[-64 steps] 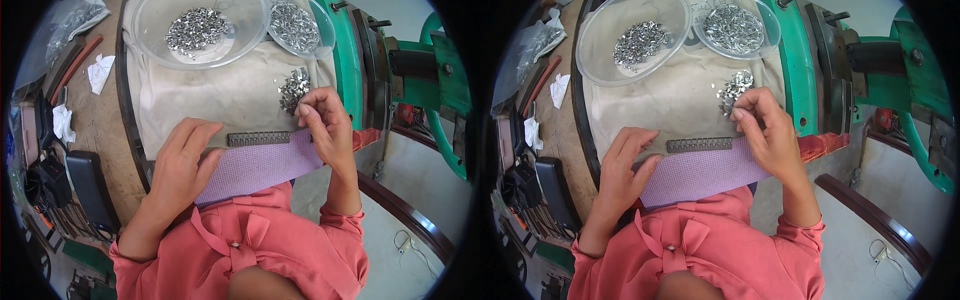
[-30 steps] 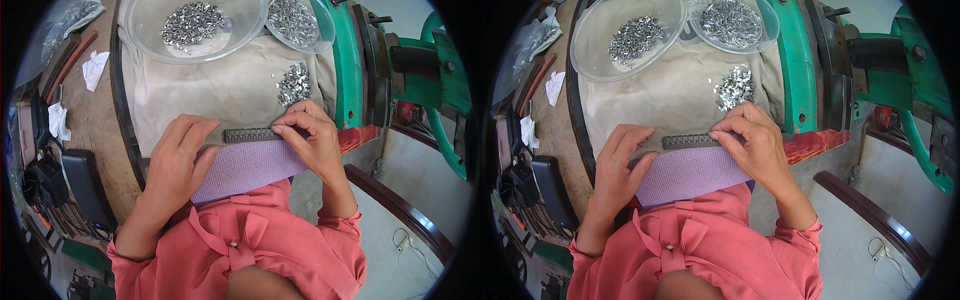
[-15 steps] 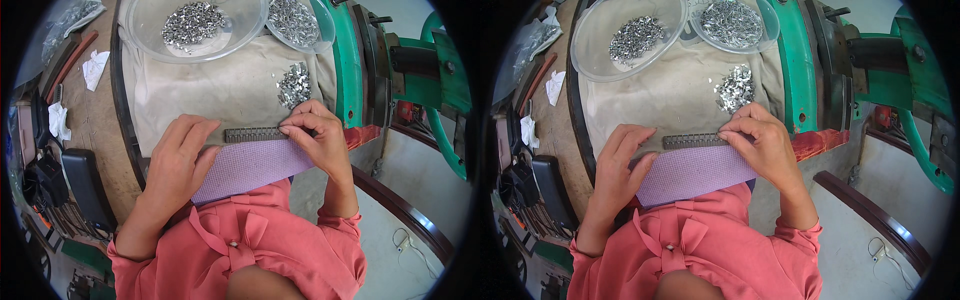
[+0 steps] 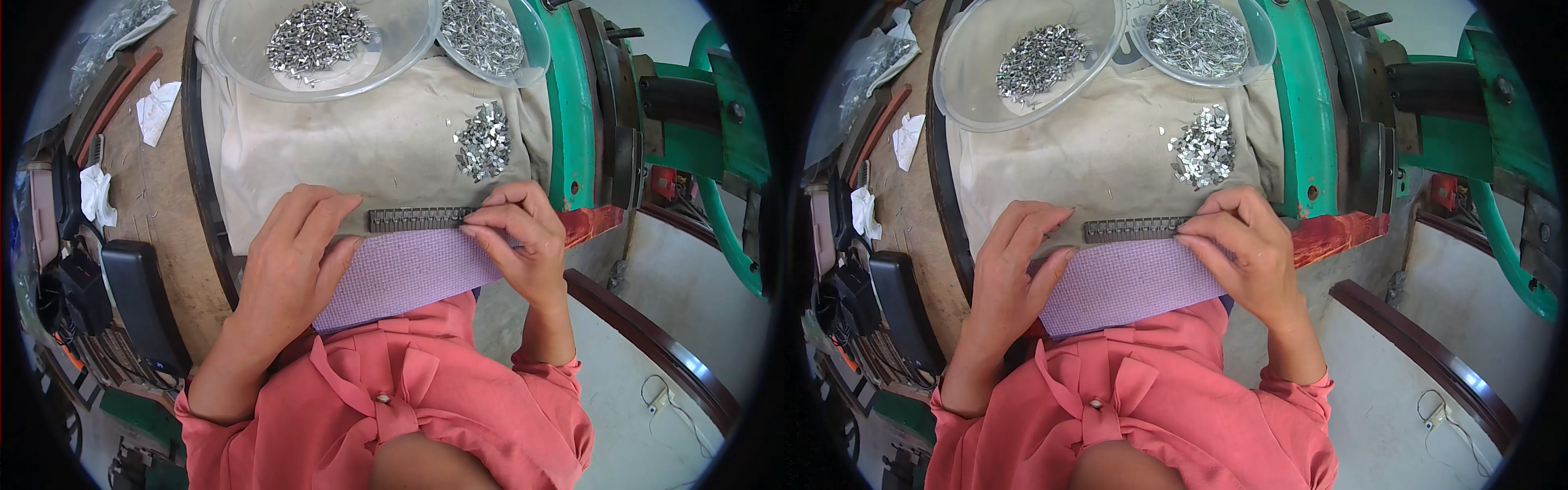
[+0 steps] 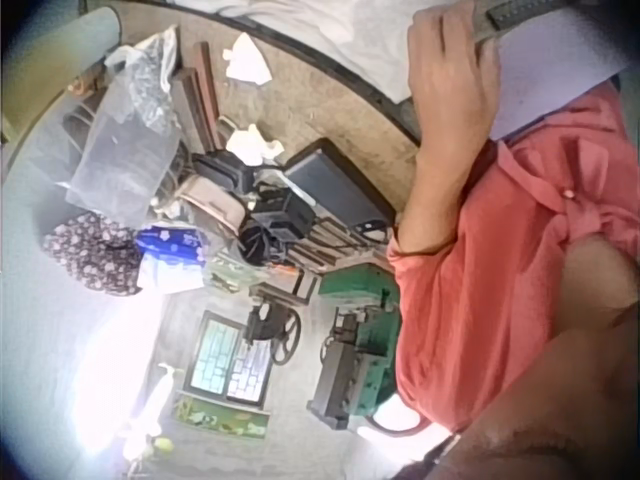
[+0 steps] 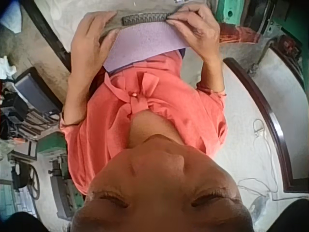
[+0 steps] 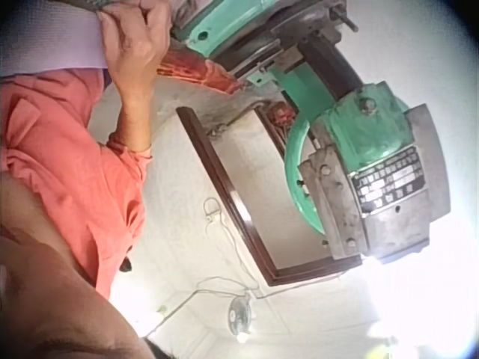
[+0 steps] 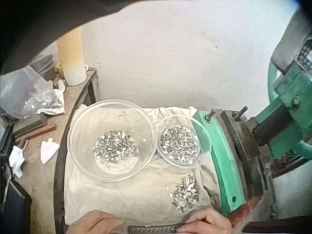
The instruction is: The person operates a green manual press machine to cut or shape small metal pieces, then manually assembles these pieces into a long, segmented metal strip. They repeatedly pick up individual metal components from a pile and insert them into the strip, occasionally using a hammer to secure the parts.
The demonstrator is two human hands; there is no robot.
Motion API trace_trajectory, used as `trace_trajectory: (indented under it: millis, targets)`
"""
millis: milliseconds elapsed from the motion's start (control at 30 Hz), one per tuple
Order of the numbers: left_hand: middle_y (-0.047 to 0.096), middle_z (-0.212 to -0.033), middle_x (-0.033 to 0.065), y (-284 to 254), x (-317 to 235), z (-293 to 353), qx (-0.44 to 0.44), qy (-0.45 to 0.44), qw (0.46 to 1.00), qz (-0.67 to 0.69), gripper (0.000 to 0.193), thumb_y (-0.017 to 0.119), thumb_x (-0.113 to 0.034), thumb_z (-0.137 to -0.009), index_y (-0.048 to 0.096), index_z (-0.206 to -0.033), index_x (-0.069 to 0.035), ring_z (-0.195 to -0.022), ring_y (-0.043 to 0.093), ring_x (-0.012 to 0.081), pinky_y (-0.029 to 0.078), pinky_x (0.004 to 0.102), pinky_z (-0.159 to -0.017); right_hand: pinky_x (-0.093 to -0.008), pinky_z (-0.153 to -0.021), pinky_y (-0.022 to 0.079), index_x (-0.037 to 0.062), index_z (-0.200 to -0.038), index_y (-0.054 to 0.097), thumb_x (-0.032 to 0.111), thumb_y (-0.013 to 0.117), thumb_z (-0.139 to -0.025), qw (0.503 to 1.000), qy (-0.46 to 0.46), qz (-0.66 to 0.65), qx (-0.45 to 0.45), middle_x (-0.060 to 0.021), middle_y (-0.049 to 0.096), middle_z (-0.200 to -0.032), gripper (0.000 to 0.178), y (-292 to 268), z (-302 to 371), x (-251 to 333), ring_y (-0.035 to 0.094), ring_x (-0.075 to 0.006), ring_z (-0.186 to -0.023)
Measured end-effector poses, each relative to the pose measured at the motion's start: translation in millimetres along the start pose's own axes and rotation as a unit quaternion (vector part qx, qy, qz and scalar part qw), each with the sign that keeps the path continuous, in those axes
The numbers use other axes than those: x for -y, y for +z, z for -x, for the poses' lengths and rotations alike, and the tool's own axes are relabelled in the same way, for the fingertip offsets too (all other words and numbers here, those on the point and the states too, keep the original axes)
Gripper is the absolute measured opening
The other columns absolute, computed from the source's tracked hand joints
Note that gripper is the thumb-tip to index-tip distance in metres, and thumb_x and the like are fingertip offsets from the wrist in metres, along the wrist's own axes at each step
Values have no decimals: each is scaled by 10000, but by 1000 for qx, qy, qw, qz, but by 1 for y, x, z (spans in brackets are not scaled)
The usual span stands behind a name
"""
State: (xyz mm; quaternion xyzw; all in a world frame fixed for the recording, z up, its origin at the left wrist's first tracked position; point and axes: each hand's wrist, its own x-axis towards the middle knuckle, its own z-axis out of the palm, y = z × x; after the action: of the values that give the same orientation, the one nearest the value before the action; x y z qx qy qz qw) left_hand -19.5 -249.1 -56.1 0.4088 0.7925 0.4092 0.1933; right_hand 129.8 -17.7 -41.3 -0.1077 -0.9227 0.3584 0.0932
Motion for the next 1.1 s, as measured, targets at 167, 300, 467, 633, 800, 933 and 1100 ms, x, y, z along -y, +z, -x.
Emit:
trace_trajectory:
  millis: [167,300,467,633,800,933,1100]
  targets:
    - [613,-1074,157,0,-2,0,-2,6,1000,-2,404,739,20,-760,631,-1149,2,-927,634,313,524,369,-798,-351,-660,464,55,-848,720,48,808,-711,996,-57,62,-3,-53,584,-881,163,9,-2,2,591,-229,-769]
    - [613,-1071,159,0,-1,0,-1,10,1000,-4,410,741,17,-757,632,-1151,2,-942,629,322,522,375,-807,-361,-670,464,60,-851,708,50,793,-727,992,-68,107,3,-62,578,-874,151,10,-7,6,592,-251,-808]
    - [612,-1071,162,1,-1,0,-13,19,1000,-2,406,743,12,-756,635,-1147,1,-953,625,342,517,385,-817,-361,-685,464,52,-845,712,58,788,-742,993,-65,86,49,-63,592,-866,128,-2,-17,8,592,-255,-816]
    - [612,-1072,163,1,0,0,-13,15,1000,5,402,745,6,-758,636,-1145,-1,-958,623,349,513,394,-816,-363,-688,463,64,-863,733,76,794,-744,997,-51,42,40,-61,600,-842,134,-3,-40,9,594,-256,-786]
    - [611,-1074,162,1,-1,0,-10,11,1000,7,402,746,2,-760,637,-1147,-6,-960,621,350,511,398,-816,-366,-711,469,74,-861,740,86,802,-719,993,-100,51,39,-52,595,-828,155,22,-62,12,588,-257,-809]
    - [609,-1079,160,0,-1,0,-4,4,1000,6,401,748,-9,-766,636,-1150,-9,-963,618,350,510,401,-817,-371,-732,473,86,-832,732,99,806,-700,987,-120,90,60,-39,585,-819,152,34,-65,16,576,-254,-812]
    - [608,-1083,161,-1,-2,-1,5,8,1000,5,399,749,-22,-772,635,-1155,-13,-968,617,347,510,397,-817,-368,-728,474,75,-810,718,82,799,-714,991,-105,56,59,-40,600,-852,126,29,-64,12,578,-248,-809]
